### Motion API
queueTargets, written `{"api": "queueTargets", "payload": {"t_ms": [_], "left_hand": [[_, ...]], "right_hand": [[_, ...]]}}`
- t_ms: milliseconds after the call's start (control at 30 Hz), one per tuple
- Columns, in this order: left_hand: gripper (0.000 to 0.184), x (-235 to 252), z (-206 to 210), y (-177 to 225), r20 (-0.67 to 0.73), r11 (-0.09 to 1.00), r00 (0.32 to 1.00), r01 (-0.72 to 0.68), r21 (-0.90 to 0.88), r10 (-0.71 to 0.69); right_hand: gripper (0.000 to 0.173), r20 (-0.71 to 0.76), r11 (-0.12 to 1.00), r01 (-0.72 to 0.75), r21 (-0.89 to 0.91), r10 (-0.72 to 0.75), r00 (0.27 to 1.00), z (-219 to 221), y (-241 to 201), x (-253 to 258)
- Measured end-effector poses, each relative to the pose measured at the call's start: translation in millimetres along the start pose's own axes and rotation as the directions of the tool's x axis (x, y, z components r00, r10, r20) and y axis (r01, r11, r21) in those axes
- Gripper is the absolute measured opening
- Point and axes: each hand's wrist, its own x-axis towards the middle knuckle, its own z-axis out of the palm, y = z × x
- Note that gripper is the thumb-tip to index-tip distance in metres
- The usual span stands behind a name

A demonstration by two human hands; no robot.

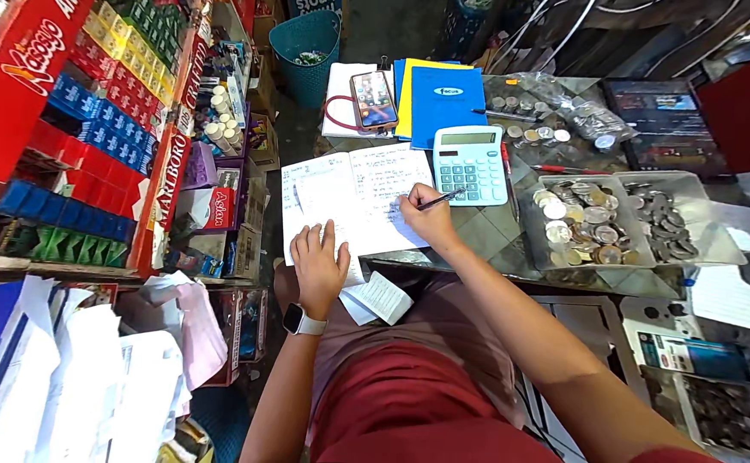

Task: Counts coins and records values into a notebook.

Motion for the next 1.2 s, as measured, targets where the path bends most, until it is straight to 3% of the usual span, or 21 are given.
{"api": "queueTargets", "payload": {"t_ms": [467, 1200], "left_hand": [[0.052, 0.2, -0.9, -0.7, 0.019, 1.000, 1.000, 0.006, 0.001, -0.006], [0.048, 2.1, -1.7, 6.0, 0.043, 0.999, 0.998, 0.048, -0.025, -0.047]], "right_hand": [[0.035, -0.057, 1.000, 0.002, 0.024, -0.001, 0.998, 1.3, -0.9, 0.1], [0.031, 0.019, 0.998, 0.003, -0.059, -0.002, 1.000, -10.3, 0.6, -1.8]]}}
